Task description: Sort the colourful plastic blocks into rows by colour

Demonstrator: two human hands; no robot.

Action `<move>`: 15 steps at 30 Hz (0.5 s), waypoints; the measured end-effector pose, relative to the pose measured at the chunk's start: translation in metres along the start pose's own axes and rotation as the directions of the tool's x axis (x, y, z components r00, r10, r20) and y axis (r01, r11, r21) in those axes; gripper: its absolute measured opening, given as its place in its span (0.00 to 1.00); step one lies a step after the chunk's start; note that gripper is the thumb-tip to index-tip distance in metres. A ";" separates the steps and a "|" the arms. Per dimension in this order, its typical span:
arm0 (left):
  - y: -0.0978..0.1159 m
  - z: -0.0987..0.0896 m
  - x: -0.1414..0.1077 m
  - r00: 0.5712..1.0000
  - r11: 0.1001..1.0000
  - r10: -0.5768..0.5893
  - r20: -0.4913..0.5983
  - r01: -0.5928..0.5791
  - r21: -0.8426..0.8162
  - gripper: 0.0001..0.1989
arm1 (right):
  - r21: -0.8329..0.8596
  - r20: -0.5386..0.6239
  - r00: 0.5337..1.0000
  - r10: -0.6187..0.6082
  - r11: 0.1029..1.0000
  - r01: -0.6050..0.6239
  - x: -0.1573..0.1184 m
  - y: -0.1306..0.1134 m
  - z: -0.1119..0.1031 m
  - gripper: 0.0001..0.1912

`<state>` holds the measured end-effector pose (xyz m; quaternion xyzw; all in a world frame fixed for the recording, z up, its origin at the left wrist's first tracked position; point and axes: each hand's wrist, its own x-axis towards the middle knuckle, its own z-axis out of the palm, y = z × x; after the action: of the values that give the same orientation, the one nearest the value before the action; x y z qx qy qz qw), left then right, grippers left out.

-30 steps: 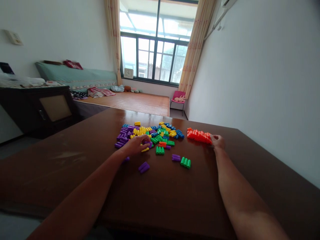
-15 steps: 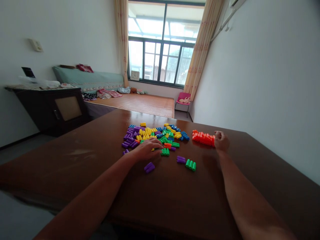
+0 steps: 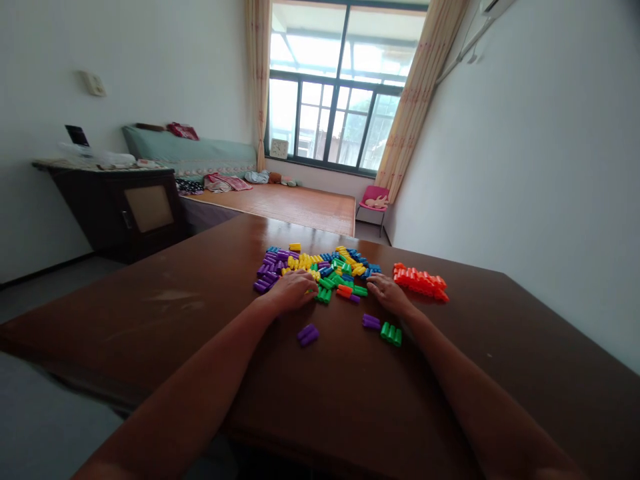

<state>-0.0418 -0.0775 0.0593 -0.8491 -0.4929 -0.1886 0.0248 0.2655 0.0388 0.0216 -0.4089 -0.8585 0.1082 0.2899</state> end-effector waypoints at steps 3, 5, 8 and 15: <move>-0.004 -0.004 0.001 0.990 0.990 -0.128 -0.064 0.131 0.056 0.11 | 0.257 0.086 0.996 -0.028 0.966 0.005 0.001 -0.012 -0.003 0.19; -0.008 -0.006 0.000 0.967 0.972 -0.218 -0.130 0.227 0.064 0.11 | 0.322 0.062 0.998 0.017 0.946 -0.036 0.001 -0.013 -0.004 0.19; -0.020 -0.008 -0.004 0.903 0.917 -0.372 -0.214 0.394 0.070 0.13 | 0.190 -0.069 0.987 0.143 0.973 -0.128 0.001 -0.001 -0.004 0.16; -0.058 0.001 -0.014 0.746 0.743 -0.663 -0.062 0.666 0.069 0.25 | 0.074 0.040 0.991 0.125 0.989 -0.127 -0.002 0.015 0.009 0.17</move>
<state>-0.0966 -0.0591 0.0451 -0.6128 -0.7700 -0.1779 0.0010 0.2706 0.0479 0.0067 -0.4491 -0.8311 0.1663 0.2828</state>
